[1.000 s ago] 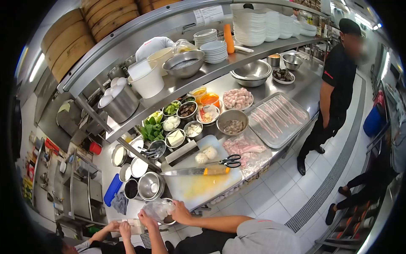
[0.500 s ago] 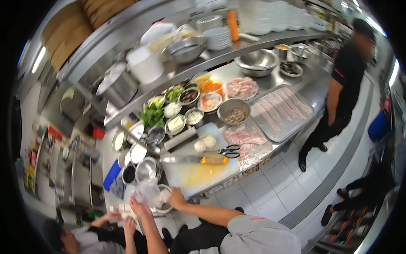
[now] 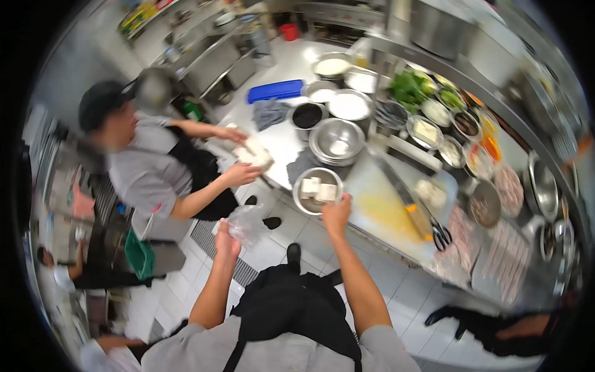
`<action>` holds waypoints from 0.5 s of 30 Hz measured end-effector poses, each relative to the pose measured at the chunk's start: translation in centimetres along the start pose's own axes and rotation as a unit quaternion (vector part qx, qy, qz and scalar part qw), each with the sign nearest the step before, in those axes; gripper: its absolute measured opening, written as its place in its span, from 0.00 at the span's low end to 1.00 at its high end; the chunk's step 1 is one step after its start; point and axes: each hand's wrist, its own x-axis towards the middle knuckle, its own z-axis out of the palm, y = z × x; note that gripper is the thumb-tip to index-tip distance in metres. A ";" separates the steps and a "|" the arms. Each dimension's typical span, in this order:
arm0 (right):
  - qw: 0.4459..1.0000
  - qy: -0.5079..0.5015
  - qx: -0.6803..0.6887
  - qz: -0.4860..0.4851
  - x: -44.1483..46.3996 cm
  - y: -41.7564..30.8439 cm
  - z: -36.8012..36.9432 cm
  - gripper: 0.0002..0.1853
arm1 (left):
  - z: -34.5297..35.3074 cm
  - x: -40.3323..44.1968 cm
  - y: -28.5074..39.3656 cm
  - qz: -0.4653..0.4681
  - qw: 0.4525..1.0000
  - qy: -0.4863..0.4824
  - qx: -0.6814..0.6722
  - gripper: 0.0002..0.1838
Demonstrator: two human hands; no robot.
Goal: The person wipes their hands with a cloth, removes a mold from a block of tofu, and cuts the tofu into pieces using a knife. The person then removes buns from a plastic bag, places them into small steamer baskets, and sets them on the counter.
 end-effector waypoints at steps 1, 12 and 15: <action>1.000 -0.008 0.022 -0.004 -0.3 0.2 0.0 0.25 | -2.0 -0.1 0.9 -0.050 0.999 0.000 0.008 0.12; 0.987 0.055 -0.142 -0.043 0.8 1.4 -0.8 0.31 | -27.7 6.1 13.6 0.046 0.912 0.400 -0.080 0.33; 0.983 0.149 -0.110 -0.019 0.2 2.0 -0.4 0.31 | -40.5 14.0 18.5 0.115 0.909 0.378 -0.134 0.32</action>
